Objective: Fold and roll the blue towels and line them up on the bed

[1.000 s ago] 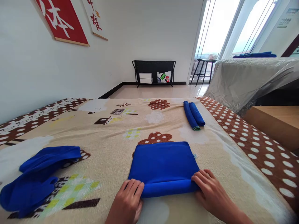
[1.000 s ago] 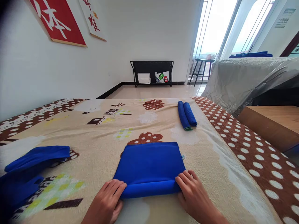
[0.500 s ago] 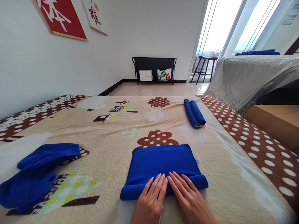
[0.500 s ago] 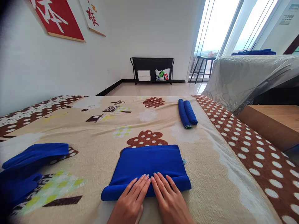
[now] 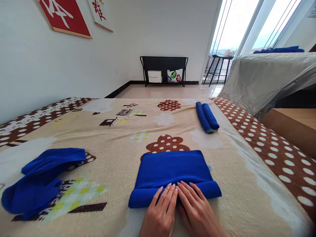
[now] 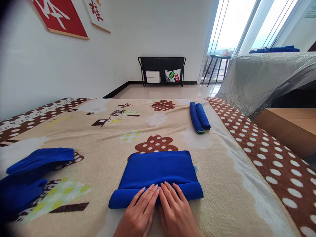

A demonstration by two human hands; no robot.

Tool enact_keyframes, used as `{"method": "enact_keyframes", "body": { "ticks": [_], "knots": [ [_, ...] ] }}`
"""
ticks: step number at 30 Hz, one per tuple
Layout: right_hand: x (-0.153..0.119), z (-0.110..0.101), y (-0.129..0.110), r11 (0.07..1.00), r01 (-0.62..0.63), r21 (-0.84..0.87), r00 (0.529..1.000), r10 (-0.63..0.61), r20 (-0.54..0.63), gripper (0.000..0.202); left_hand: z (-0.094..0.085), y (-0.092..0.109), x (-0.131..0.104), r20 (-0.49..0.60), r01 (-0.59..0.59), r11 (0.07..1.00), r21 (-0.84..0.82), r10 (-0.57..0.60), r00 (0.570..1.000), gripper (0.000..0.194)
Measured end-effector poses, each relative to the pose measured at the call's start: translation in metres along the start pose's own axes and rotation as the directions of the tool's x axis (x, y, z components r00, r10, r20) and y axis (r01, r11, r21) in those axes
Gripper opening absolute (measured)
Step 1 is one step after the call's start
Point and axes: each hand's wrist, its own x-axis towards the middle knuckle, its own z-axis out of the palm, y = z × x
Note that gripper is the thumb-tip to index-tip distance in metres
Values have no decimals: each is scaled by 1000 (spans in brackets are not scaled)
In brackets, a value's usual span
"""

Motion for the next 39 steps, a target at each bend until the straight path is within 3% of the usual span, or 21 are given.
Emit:
{"method": "enact_keyframes", "body": {
  "ticks": [2,4,7,9,12,15,17,19,23,25,27,30,34,36,39],
  "knots": [
    [-2,2,6,999,-51,-5,997,51,58,57,5,-5,-1,40,50,998,-23,-49,998,51],
    [-15,1,24,991,-128,-34,986,131,100,61,8,-22,-17,81,152,988,-3,-151,985,55],
    [-40,-4,50,961,-260,-92,961,267,72,61,6,-47,-45,71,313,948,63,-317,946,56],
    [-44,-7,54,942,-314,-119,947,320,31,57,3,-50,-51,25,379,921,92,-383,923,57],
    [-24,-8,34,956,-281,-80,958,285,40,50,0,-30,-30,2,318,946,57,-319,948,61],
    [8,-5,9,983,-181,45,977,174,125,47,3,-7,5,104,149,987,-60,-143,984,58],
    [20,-2,4,981,-179,79,972,164,166,46,8,-4,17,180,153,984,-93,-135,974,51],
    [19,1,13,970,-242,33,956,232,180,48,14,-14,14,221,248,967,-57,-230,948,49],
    [-8,3,50,923,-370,-109,917,382,119,53,20,-51,-20,216,455,889,55,-456,864,51],
    [-23,1,64,914,-382,-138,916,395,76,50,17,-64,-36,169,475,876,86,-483,859,51],
    [-35,-4,71,918,-371,-144,926,377,22,47,9,-71,-46,91,435,895,100,-444,891,52],
    [-48,-17,73,950,-300,-83,954,299,-27,42,-9,-70,-53,-3,290,956,49,-291,957,52],
    [-61,-28,71,985,-171,4,985,171,-15,44,-21,-60,-59,-14,44,998,-36,-44,999,47],
    [-64,-27,71,989,-149,-4,989,149,0,48,-19,-53,-60,-18,29,999,-29,-29,999,44],
    [-59,-18,69,980,-199,-2,980,199,-5,47,-9,-46,-58,-26,118,992,-32,-119,993,47]
  ]
}}
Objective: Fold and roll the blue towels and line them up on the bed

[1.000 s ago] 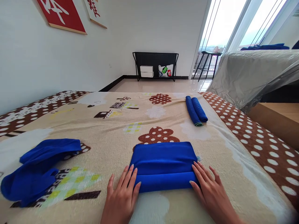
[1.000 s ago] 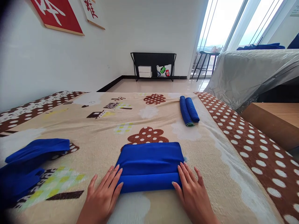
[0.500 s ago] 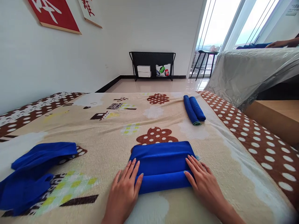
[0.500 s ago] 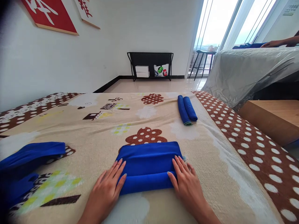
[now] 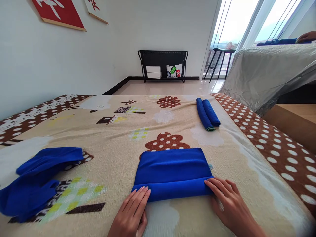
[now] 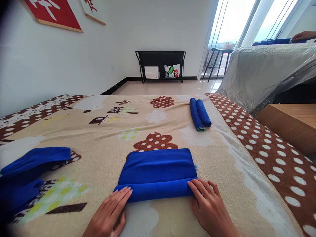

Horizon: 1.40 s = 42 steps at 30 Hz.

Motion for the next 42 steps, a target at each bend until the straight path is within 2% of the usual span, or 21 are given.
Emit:
{"method": "enact_keyframes", "body": {
  "ticks": [5,9,11,13,15,16,19,21,23,25,27,30,33,36,39,40,42],
  "knots": [
    [23,13,-8,987,-145,66,986,149,-69,39,10,1,16,6,102,994,29,-102,995,52],
    [34,0,-13,979,-171,108,985,173,-6,28,1,-4,27,32,108,994,33,-109,994,51],
    [34,-10,-15,971,-187,147,980,176,89,23,-8,-3,28,97,135,991,-5,-134,986,47],
    [31,-16,-19,968,-202,151,969,176,172,24,-16,0,28,213,203,979,-34,-191,958,40],
    [28,-16,-26,975,-204,92,970,188,156,26,-19,6,30,282,254,967,-12,-241,929,39],
    [29,-13,-31,979,-197,53,975,190,113,30,-18,11,33,270,262,965,18,-257,928,40],
    [37,-2,-55,995,-102,7,995,102,20,51,-9,29,49,149,176,982,61,-184,972,46],
    [47,4,-71,999,3,42,999,-5,46,54,-1,43,61,137,60,998,7,-60,989,50],
    [54,8,-79,995,75,60,994,-79,80,50,6,49,69,166,-28,998,-57,37,985,52],
    [55,10,-74,994,102,42,988,-106,111,53,11,43,65,196,-30,998,-61,42,980,53],
    [50,11,-58,996,88,4,987,-87,133,59,15,25,52,208,40,999,-34,-32,978,53],
    [36,11,-30,997,-16,-74,995,23,101,60,17,-6,25,195,196,980,27,-197,961,50],
    [32,10,-23,987,-97,-127,993,105,55,58,13,-13,15,155,289,951,109,-303,940,46],
    [47,9,-45,994,-66,-89,993,74,89,54,8,8,35,140,259,958,125,-276,951,45],
    [71,14,-72,999,3,40,987,-10,163,49,13,32,67,221,138,990,10,-136,966,47],
    [77,17,-76,997,2,73,984,-15,180,49,17,35,76,246,117,993,-26,-107,963,47],
    [86,23,-74,995,-46,92,978,26,206,52,26,32,84,281,140,989,-53,-120,952,45]
  ]
}}
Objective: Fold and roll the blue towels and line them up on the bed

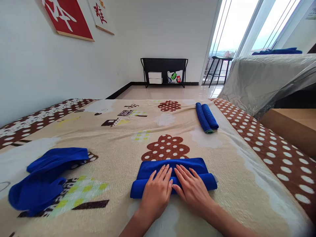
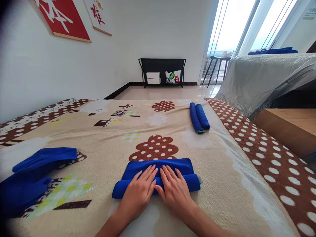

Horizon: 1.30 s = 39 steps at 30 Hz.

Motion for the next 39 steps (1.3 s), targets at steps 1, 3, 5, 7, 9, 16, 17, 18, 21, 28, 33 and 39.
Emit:
{"method": "enact_keyframes", "body": {
  "ticks": [1,3,5,7,9,16,17,18,21,28,33,39],
  "knots": [
    [2,1,6,999,-36,-1,999,36,8,54,3,-6,2,4,34,999,-6,-34,999,45],
    [-1,1,26,995,-101,-17,995,101,21,55,9,-23,-2,-5,114,993,-17,-114,993,47],
    [-9,-1,46,989,-147,-28,988,148,35,55,12,-40,-11,-2,189,981,-33,-189,982,48],
    [-17,-4,62,982,-187,-28,981,188,56,55,12,-53,-19,23,258,965,-43,-257,966,49],
    [-23,-5,70,976,-215,-21,974,216,67,55,9,-59,-24,58,308,950,-51,-305,950,50],
    [-35,-2,85,981,-195,-23,981,195,15,51,9,-70,-37,69,364,929,-60,-360,930,48],
    [-38,-4,88,981,-190,-37,982,191,3,51,9,-74,-42,40,361,931,-45,-360,932,47],
    [-42,-7,90,981,-186,-55,983,186,-16,51,7,-77,-47,-12,347,938,-25,-347,938,46],
    [-54,-20,85,985,-127,-114,988,115,-108,47,-8,-79,-61,-211,218,974,53,-203,956,42],
    [-64,-23,43,990,48,-132,969,-78,-234,43,-24,-24,-63,-245,-27,1000,11,29,969,55],
    [-53,-1,42,997,0,-73,948,-23,-316,48,2,-17,-52,-276,74,997,28,-63,959,56],
    [-42,-16,42,990,-64,122,962,94,-255,29,-24,-32,-33,-19,78,997,11,-78,997,33]
  ]
}}
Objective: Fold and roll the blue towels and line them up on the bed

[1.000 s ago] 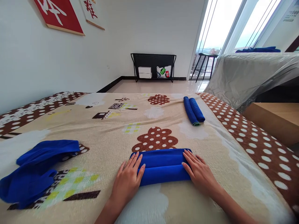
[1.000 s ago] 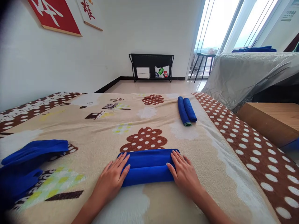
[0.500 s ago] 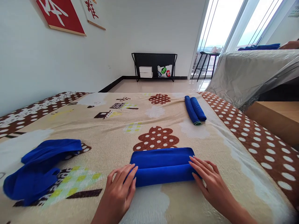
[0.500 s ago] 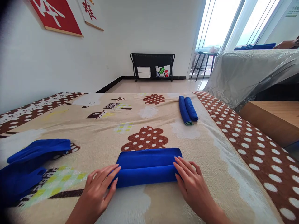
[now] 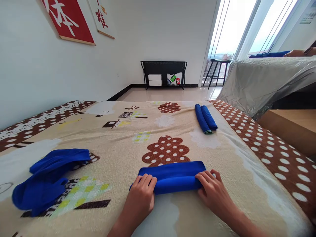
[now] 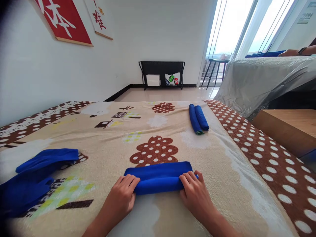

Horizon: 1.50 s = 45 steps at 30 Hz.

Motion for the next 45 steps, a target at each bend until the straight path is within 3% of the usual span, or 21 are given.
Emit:
{"method": "enact_keyframes", "body": {
  "ticks": [3,6,8,11,15,20,23,27,32,36,41,43,45],
  "knots": [
    [1,-7,-9,999,-32,-6,995,32,96,24,-8,7,2,102,34,999,20,-36,994,33],
    [7,3,-23,996,17,-83,998,-12,62,40,2,25,5,-16,17,997,74,-16,1000,46],
    [14,14,-34,990,112,-85,988,-103,113,53,11,37,12,-70,-59,998,21,61,996,53],
    [27,27,-43,978,207,-31,950,-193,246,59,20,41,24,-23,-117,990,-82,115,993,54],
    [30,22,-19,988,139,-62,945,-114,306,61,22,8,20,59,-63,996,-67,67,996,55],
    [3,0,36,983,106,-151,956,-59,287,67,26,-41,-18,-37,-17,998,54,19,999,65],
    [-10,-8,54,973,124,-196,955,-63,289,68,23,-49,-35,-118,-36,990,140,53,992,64],
    [-12,-9,57,968,119,-221,953,-49,299,72,15,-46,-40,-175,-88,986,139,112,978,59],
    [7,-8,56,977,69,-200,937,5,349,67,10,-46,-24,-164,-14,1000,26,18,986,52],
    [30,-9,36,974,52,-222,945,24,326,60,3,-30,9,-19,58,996,65,-57,998,53],
    [52,16,-13,980,145,-133,950,-101,295,71,9,18,52,58,-93,996,-10,93,994,61],
    [56,29,-20,975,202,-97,940,-165,297,70,17,25,57,85,-116,992,-55,121,989,63],
    [56,36,-15,959,274,-75,923,-240,302,67,23,18,52,98,-113,991,-68,119,988,65]
  ]
}}
